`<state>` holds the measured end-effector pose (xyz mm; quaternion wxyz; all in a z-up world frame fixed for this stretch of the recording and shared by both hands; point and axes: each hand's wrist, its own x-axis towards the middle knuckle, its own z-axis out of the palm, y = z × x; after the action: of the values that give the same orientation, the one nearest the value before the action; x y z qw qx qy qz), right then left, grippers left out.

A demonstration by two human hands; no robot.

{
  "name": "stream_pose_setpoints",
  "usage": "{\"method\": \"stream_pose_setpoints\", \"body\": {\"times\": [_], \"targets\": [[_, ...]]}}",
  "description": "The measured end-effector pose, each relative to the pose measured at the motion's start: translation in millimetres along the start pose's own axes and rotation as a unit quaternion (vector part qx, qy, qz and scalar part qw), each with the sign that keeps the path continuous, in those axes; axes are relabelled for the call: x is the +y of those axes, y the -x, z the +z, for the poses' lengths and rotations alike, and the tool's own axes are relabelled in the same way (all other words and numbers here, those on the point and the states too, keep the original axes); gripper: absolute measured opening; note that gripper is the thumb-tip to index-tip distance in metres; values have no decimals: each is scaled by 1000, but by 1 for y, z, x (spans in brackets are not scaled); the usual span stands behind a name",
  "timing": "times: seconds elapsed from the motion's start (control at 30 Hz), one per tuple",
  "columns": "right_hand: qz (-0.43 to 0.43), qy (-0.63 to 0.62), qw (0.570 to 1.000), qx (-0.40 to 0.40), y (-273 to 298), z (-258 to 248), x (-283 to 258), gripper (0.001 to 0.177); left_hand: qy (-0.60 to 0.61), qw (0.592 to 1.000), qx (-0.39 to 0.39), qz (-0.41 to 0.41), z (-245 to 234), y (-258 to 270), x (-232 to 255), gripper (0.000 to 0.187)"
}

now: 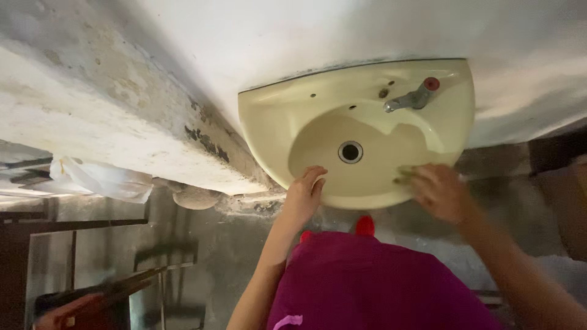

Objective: The person scrubs a wall-mounted sink with a cloth, repeatedly wiping the basin, faucet, and surrounding surfaces. The person uses both hands to maneuver the cloth around the sink's contours and edges.

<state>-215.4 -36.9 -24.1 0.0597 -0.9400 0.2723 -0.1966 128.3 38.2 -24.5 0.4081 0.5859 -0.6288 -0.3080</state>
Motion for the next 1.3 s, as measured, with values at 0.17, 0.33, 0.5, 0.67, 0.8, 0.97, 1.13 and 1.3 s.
{"method": "stream_pose_setpoints", "body": {"times": [0.17, 0.33, 0.5, 0.67, 0.8, 0.97, 1.13, 1.3], "targets": [[142, 126, 980, -55, 7, 32, -6, 29, 0, 1000, 8, 2, 0, 2, 0, 22], [81, 51, 995, 17, -45, 71, -97, 33, 3, 999, 35, 11, 1, 5, 2, 22], [6, 81, 996, 49, -106, 83, -142, 34, 12, 999, 25, -25, -1, 1, 8, 24], [-11, -30, 999, -5, -74, 54, -104, 31, 26, 1000, -7, -1, 3, -1, 16, 23], [-16, -35, 998, -48, -14, 12, -32, 37, 26, 999, -20, -2, 8, 1, 19, 22], [117, 74, 989, -51, 17, 3, 37, 39, 6, 1000, -5, 13, -3, 1, 17, 22], [205, 103, 968, -106, -12, 49, -37, 22, -3, 999, 31, -27, -16, 7, 7, 23], [53, 47, 997, 6, -90, 87, -140, 37, -12, 996, 84, -13, -22, 7, -2, 24]]}}
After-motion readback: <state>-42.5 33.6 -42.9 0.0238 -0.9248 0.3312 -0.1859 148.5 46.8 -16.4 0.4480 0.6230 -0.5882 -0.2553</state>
